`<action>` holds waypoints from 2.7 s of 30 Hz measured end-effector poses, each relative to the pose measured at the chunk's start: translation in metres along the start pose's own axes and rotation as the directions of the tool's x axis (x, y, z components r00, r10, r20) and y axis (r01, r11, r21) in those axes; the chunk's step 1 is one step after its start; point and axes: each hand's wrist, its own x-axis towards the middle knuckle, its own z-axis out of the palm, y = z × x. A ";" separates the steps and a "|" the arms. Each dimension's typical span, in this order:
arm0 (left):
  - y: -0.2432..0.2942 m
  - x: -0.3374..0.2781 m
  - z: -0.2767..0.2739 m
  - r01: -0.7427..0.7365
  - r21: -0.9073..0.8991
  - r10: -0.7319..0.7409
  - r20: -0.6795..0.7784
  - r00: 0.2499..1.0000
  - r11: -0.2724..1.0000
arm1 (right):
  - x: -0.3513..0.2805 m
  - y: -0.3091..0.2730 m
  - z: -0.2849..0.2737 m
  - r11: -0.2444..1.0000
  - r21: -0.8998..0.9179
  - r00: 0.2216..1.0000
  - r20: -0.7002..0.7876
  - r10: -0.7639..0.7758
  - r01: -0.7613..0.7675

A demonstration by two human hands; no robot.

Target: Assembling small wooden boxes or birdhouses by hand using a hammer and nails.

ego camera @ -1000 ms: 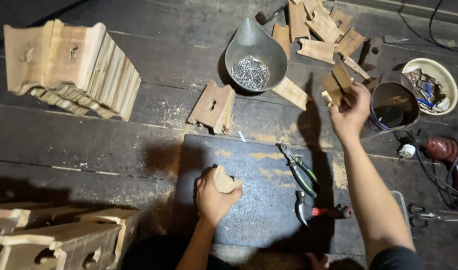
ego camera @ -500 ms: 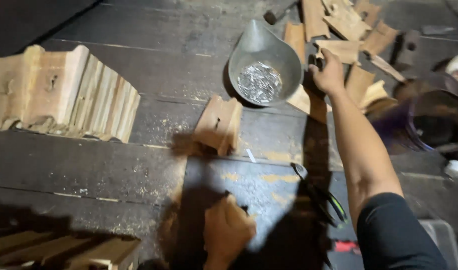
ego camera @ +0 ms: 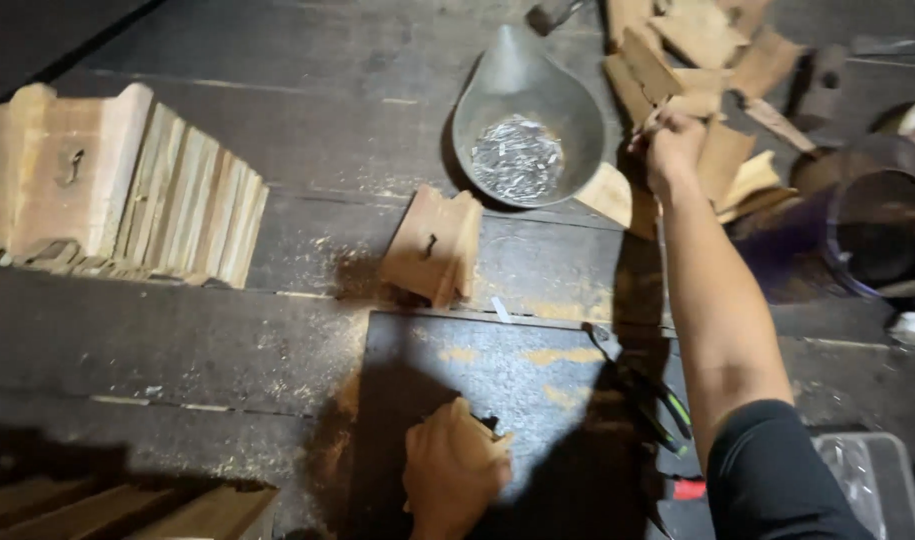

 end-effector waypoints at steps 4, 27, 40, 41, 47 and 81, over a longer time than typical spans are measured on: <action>0.004 -0.002 -0.001 0.109 -0.063 -0.111 -0.028 0.993 0.992 | -0.013 0.008 -0.031 0.709 0.603 0.921 0.122 0.371 -0.365; -0.003 0.007 -0.003 -0.078 0.048 0.091 -0.461 0.883 0.996 | -0.184 -0.072 -0.116 0.933 0.312 0.959 0.269 0.094 -0.179; 0.086 -0.014 -0.079 -0.524 0.008 0.434 -0.573 0.696 0.852 | -0.365 -0.257 -0.238 0.981 -0.122 0.894 0.441 -0.083 0.151; 0.111 -0.023 -0.092 -0.573 -0.082 0.422 -0.593 0.686 0.816 | -0.376 -0.286 -0.243 0.973 -0.140 0.889 0.446 -0.104 0.184; 0.182 -0.073 -0.135 -0.683 -0.418 0.443 -0.538 0.717 0.598 | -0.435 -0.358 -0.259 0.924 -0.025 0.818 0.475 -0.325 0.382; 0.207 -0.212 -0.181 -0.347 -0.748 0.324 -0.589 0.741 -0.565 | -0.622 -0.400 -0.263 0.789 0.272 0.656 0.443 -0.611 0.551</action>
